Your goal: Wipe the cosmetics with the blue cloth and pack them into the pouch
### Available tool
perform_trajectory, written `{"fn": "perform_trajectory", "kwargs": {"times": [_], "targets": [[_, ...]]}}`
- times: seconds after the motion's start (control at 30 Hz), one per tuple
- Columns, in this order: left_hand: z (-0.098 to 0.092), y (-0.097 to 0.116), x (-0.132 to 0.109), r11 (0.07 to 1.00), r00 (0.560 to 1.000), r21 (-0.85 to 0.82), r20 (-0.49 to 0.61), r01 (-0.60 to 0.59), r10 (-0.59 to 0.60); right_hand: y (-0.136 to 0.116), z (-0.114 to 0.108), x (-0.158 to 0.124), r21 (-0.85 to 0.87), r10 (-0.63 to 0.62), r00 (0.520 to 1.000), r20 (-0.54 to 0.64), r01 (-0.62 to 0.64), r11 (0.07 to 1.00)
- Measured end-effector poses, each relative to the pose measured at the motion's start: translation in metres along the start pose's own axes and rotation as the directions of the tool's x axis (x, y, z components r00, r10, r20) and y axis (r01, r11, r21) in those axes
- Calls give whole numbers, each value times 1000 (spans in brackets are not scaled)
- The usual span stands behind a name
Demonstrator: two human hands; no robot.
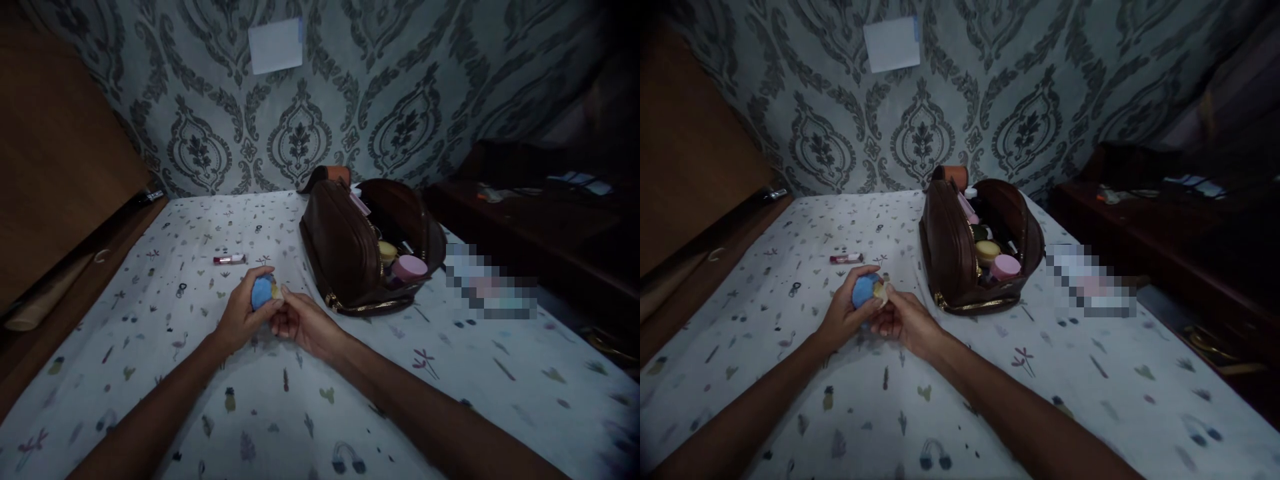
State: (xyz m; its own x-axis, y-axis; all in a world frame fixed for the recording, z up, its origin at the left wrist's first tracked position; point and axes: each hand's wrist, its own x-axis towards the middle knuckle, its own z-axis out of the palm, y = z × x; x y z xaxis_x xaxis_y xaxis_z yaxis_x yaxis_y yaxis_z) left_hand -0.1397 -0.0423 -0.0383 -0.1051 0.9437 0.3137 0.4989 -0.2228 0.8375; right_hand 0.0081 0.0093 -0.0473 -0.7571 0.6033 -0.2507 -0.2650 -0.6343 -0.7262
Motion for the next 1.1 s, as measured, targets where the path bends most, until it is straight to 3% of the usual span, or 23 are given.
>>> {"fn": "perform_trajectory", "kwargs": {"times": [0.13,0.3,0.57,0.8,1.1], "targets": [[-2,6,1,997,997,-4,-16,73,-73,1,2,-1,-27,-5,1000,-17,4,1000],[-5,11,2,994,996,79,-62,72,-67,0,0,-1,-15,-93,993,-78,92,996],[-5,9,0,996,994,-17,-67,86,-87,5,-2,-1,-94,-128,992,-5,127,987],[-4,8,5,990,966,-98,-230,102,-122,0,-2,-2,-54,-157,987,33,159,986],[0,2,7,943,955,-252,-141,219,-260,0,-2,-3,23,-149,984,97,147,989]]}}
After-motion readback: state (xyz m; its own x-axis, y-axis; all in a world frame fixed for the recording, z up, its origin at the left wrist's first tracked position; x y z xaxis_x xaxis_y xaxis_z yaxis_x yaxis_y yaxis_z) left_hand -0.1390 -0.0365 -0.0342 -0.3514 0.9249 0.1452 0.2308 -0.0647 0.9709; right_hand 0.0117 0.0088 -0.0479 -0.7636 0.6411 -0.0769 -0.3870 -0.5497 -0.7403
